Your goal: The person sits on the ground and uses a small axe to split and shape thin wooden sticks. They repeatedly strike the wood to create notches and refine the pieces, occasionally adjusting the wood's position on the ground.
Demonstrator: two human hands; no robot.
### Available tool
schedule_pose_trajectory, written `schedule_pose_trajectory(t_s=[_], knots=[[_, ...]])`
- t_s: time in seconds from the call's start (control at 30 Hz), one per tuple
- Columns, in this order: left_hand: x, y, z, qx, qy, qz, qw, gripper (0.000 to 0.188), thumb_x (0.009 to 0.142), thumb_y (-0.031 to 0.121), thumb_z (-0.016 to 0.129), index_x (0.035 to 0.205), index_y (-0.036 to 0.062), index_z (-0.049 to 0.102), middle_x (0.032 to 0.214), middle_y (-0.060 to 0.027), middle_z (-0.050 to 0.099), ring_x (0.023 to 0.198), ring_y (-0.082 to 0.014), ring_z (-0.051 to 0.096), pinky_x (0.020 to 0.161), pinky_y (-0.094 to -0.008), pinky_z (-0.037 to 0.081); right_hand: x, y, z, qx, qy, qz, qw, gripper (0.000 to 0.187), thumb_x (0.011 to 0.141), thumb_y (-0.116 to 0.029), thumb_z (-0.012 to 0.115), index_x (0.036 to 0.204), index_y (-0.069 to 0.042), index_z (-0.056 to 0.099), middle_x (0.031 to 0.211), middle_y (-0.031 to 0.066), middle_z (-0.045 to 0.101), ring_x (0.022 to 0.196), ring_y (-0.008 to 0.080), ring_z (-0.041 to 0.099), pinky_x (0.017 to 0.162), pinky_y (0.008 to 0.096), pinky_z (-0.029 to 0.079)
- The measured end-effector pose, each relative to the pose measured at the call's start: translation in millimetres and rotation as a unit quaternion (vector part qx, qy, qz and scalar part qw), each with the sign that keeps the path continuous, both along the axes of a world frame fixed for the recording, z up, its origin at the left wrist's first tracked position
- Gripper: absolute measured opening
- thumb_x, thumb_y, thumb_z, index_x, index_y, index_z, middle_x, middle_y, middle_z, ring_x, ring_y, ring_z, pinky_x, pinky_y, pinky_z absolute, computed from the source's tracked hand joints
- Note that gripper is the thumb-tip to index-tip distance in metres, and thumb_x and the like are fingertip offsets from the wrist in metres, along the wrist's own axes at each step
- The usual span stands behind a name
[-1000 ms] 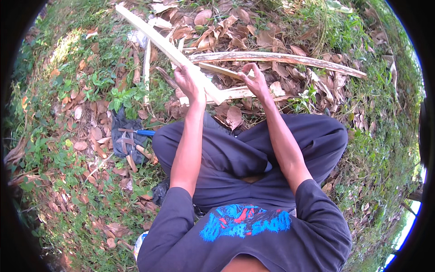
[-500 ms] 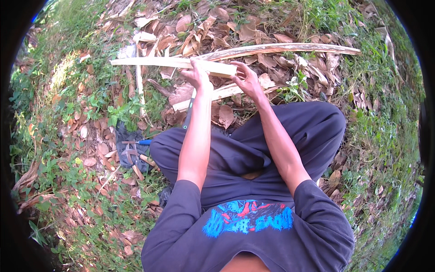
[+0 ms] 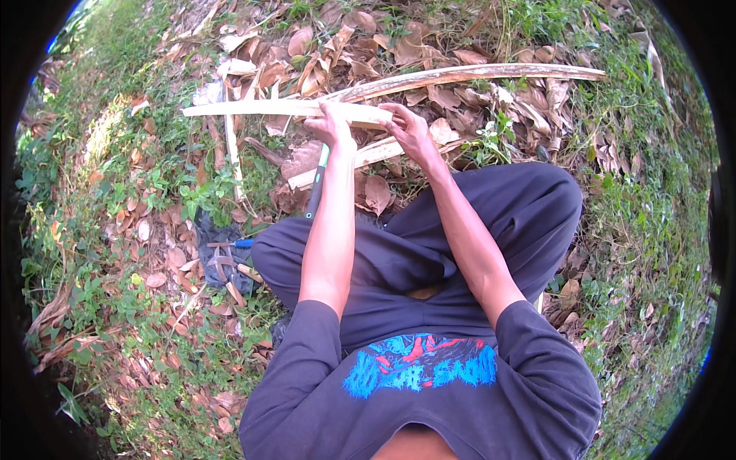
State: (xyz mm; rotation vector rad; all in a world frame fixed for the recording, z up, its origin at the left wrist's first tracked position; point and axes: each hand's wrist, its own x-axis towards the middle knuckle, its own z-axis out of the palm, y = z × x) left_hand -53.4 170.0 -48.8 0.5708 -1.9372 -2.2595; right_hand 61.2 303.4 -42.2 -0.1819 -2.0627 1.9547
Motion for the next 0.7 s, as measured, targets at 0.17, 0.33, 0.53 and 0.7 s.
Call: schedule_pose_trajectory(t_s=[0.17, 0.33, 0.53, 0.7], knots=[[12, -6, 23, 0.029, -0.047, -0.042, 0.998, 0.045, 0.099, 0.032, 0.061, 0.113, -0.0032, 0.036, 0.099, -0.0185, 0.061, 0.063, -0.0195, 0.063, 0.042, -0.0280, 0.047, 4, 0, 0, 0.024, 0.015, -0.012, 1.000, 0.034, 0.096, -0.020, 0.067, 0.124, -0.002, 0.063, 0.113, 0.0186, 0.070, 0.105, 0.0268, 0.070, 0.093, 0.0390, 0.055], [10, -41, 1, -0.205, 0.010, 0.042, 0.978, 0.048, 0.093, 0.029, 0.069, 0.117, -0.0012, 0.039, 0.104, -0.0161, 0.058, 0.098, -0.0237, 0.062, 0.075, -0.0375, 0.053, 0, -7, -1, 0.100, 0.039, -0.028, 0.994, 0.032, 0.096, -0.021, 0.067, 0.121, -0.002, 0.063, 0.108, 0.0218, 0.070, 0.100, 0.0316, 0.071, 0.085, 0.0393, 0.057], [16, -44, 57, -0.516, 0.349, -0.280, 0.730, 0.049, 0.082, 0.032, 0.074, 0.126, 0.0124, 0.065, 0.122, -0.0136, 0.060, 0.121, -0.0323, 0.052, 0.106, -0.0488, 0.033, 2, -3, -3, 0.065, 0.038, -0.026, 0.997, 0.032, 0.095, -0.016, 0.068, 0.123, -0.003, 0.063, 0.110, 0.0200, 0.071, 0.101, 0.0295, 0.070, 0.086, 0.0394, 0.058], [4, -43, 49, -0.527, 0.365, -0.393, 0.659, 0.038, 0.089, 0.038, 0.069, 0.116, 0.0130, 0.073, 0.113, -0.0095, 0.066, 0.118, -0.0302, 0.053, 0.108, -0.0471, 0.029, 2, -1, -3, 0.028, 0.051, -0.028, 0.998, 0.038, 0.093, -0.012, 0.069, 0.129, -0.004, 0.060, 0.115, 0.0166, 0.071, 0.109, 0.0247, 0.068, 0.093, 0.0391, 0.057]])
